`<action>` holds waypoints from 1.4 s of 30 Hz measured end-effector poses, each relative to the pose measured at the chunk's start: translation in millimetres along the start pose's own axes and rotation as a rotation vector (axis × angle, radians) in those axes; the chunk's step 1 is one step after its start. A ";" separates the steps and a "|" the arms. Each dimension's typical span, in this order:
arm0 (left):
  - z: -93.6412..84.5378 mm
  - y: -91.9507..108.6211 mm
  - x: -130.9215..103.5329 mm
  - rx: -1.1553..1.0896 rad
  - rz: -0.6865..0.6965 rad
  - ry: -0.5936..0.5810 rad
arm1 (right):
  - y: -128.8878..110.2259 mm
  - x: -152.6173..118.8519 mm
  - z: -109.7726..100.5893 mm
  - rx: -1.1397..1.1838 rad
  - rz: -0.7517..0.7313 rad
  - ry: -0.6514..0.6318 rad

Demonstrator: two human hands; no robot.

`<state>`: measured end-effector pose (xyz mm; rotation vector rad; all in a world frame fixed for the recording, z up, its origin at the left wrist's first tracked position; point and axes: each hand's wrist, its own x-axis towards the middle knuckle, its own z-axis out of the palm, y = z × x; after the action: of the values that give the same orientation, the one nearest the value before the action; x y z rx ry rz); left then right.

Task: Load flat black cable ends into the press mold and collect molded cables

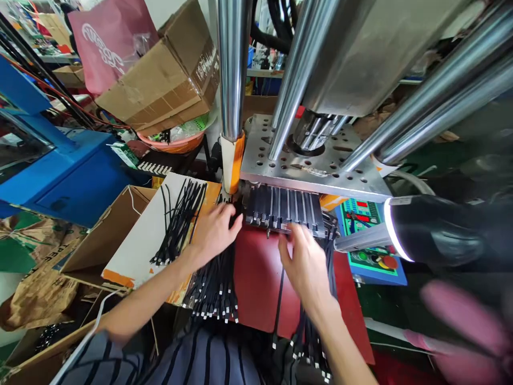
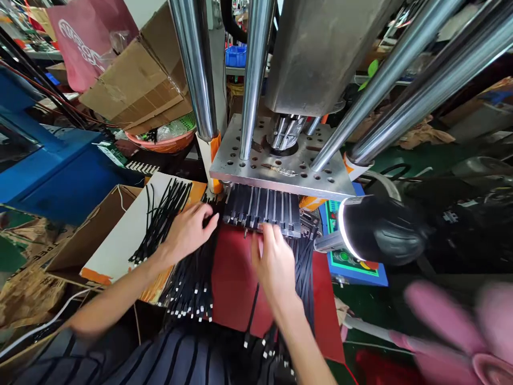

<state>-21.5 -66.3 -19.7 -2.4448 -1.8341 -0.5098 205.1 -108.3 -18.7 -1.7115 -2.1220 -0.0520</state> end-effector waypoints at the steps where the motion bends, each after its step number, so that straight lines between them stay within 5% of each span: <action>1: -0.2 -2.9 -26.5 0.024 -0.091 -0.042 | -5.4 -36.7 0.4 -0.009 0.036 -0.009; 4: 6.8 -9.2 -82.2 -0.030 -0.275 -0.320 | -19.6 -120.6 12.0 -0.159 0.184 -0.192; 7: 17.0 -11.0 -97.1 -0.111 -0.327 -0.371 | -24.9 -151.3 25.9 -0.162 0.255 -0.297; 16: -0.1 -13.7 -86.1 -0.346 -0.357 -0.240 | -15.4 -158.2 38.7 0.140 0.215 -0.146; 20: -17.2 -2.4 -96.5 -0.934 -0.375 -0.357 | -10.0 -163.7 39.8 0.337 0.300 -0.168; 22: -21.2 12.3 -104.7 -1.218 -0.426 -0.476 | -5.9 -158.8 28.2 0.478 0.350 -0.234; 26: -9.1 50.4 -121.5 -1.406 -0.472 -0.680 | -11.9 -146.8 -10.2 0.860 0.465 -0.314; 30: 11.0 76.0 -128.6 -1.573 -0.556 -0.615 | -36.8 -153.1 -30.2 1.029 0.471 -0.352; 37: -4.2 83.8 -130.1 -1.562 -0.418 -0.638 | -23.5 -155.4 -39.8 1.119 0.394 -0.672; 39: -8.4 86.1 -135.5 -1.459 -0.288 -0.615 | -16.2 -142.2 -40.9 1.239 0.437 -0.655; 42: -9.1 88.2 -142.9 -1.310 -0.107 -0.590 | -19.2 -120.9 -34.1 1.380 0.525 -0.453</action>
<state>24.2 -227.1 -37.7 -3.5737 -2.2469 -1.5338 216.4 -234.7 -23.9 -1.2673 -1.1593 1.6240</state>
